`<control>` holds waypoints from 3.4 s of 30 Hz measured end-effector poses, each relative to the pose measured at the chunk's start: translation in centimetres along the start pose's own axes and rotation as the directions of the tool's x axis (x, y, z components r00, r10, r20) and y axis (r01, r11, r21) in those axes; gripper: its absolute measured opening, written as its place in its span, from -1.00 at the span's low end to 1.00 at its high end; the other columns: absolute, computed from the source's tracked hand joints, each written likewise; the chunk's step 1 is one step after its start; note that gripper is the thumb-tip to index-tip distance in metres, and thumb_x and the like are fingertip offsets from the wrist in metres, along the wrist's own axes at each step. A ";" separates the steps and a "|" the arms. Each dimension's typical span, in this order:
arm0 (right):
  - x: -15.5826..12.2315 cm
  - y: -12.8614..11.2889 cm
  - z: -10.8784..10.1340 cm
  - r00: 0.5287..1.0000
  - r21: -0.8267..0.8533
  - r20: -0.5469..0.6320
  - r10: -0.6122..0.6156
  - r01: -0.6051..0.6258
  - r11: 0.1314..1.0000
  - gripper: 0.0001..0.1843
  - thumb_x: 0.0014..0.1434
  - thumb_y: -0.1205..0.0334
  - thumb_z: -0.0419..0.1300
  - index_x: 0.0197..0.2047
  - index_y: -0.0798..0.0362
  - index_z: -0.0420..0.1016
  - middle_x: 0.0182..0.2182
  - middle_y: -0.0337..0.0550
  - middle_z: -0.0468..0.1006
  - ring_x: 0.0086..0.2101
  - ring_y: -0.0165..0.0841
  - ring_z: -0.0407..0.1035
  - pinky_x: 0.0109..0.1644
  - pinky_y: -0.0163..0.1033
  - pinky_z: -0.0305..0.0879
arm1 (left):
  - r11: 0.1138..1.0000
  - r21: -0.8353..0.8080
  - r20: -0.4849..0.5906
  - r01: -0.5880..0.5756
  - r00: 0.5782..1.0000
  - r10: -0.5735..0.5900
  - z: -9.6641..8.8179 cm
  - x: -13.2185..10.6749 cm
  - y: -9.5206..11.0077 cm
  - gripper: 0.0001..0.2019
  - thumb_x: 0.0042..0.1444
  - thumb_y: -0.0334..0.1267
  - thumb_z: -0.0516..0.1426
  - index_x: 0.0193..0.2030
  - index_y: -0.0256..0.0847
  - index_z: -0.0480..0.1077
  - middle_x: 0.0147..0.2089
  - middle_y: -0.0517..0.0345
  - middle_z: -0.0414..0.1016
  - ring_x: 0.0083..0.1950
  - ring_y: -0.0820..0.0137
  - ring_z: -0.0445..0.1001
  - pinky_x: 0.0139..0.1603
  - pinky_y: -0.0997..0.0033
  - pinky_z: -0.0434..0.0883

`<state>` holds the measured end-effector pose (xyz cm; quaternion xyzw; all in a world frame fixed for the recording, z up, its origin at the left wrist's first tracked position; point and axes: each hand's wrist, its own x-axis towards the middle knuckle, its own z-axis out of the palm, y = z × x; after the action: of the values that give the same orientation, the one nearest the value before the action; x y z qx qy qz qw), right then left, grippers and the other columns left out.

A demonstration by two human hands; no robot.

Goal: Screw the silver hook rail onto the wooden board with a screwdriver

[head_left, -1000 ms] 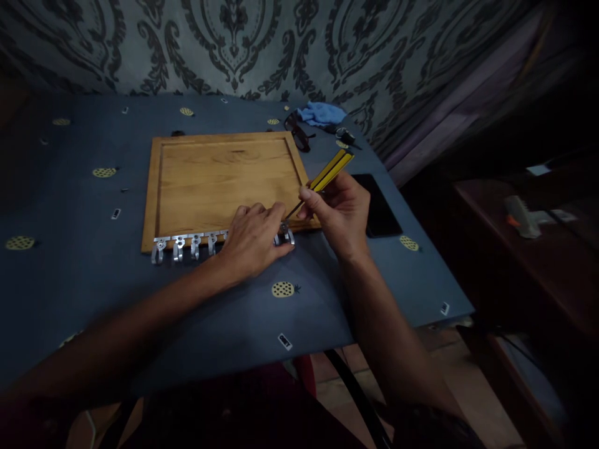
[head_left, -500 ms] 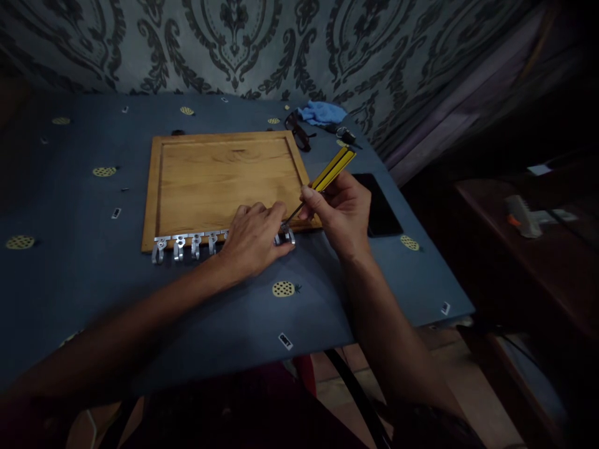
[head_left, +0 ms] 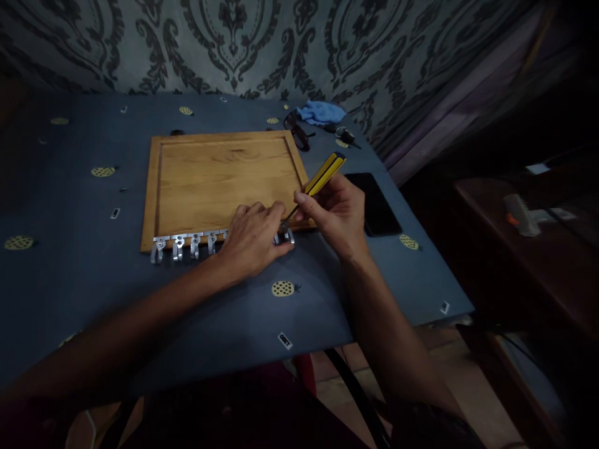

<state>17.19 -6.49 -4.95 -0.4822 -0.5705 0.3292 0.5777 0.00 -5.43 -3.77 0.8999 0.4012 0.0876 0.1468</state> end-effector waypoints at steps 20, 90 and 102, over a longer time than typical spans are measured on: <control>0.1 -0.7 -0.4 1.000 0.062 -0.024 0.007 -0.005 0.998 -0.60 -0.09 -0.11 0.59 -0.32 -0.07 0.62 -0.46 -0.34 0.59 -0.59 -0.44 0.41 -0.51 -0.26 0.47 | 1.000 0.002 0.018 0.006 1.000 -0.006 -0.2 0.0 0.0 -0.57 0.24 -0.07 0.31 0.10 -0.25 0.33 0.03 -0.03 0.59 0.13 0.03 0.51 0.14 0.07 0.34; 0.0 -1.2 -0.7 1.000 0.007 0.006 0.011 -0.011 1.000 -0.57 0.06 -0.20 0.48 -0.19 -0.05 0.67 -0.43 -0.28 0.59 -0.53 -0.44 0.44 -0.43 -0.28 0.45 | 1.000 -0.001 0.013 -0.002 1.000 0.002 -0.1 0.0 0.0 -0.60 0.25 -0.06 0.29 0.07 -0.23 0.32 0.01 -0.02 0.59 0.12 0.05 0.50 0.12 0.07 0.35; 0.1 -1.1 -0.9 0.999 0.082 0.038 0.032 -0.035 0.996 -0.55 0.09 -0.17 0.47 -0.08 -0.07 0.62 -0.37 -0.28 0.66 -0.55 -0.46 0.45 -0.42 -0.29 0.49 | 1.000 -0.011 -0.002 -0.002 1.000 0.002 0.0 0.0 0.0 -0.61 0.22 -0.06 0.30 0.04 -0.20 0.33 0.00 -0.02 0.60 0.09 0.06 0.51 0.11 0.08 0.35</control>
<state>17.88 -6.91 -3.80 -0.4611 -0.5586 0.3710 0.5811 0.00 -5.38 -3.73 0.8994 0.4000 0.0909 0.1512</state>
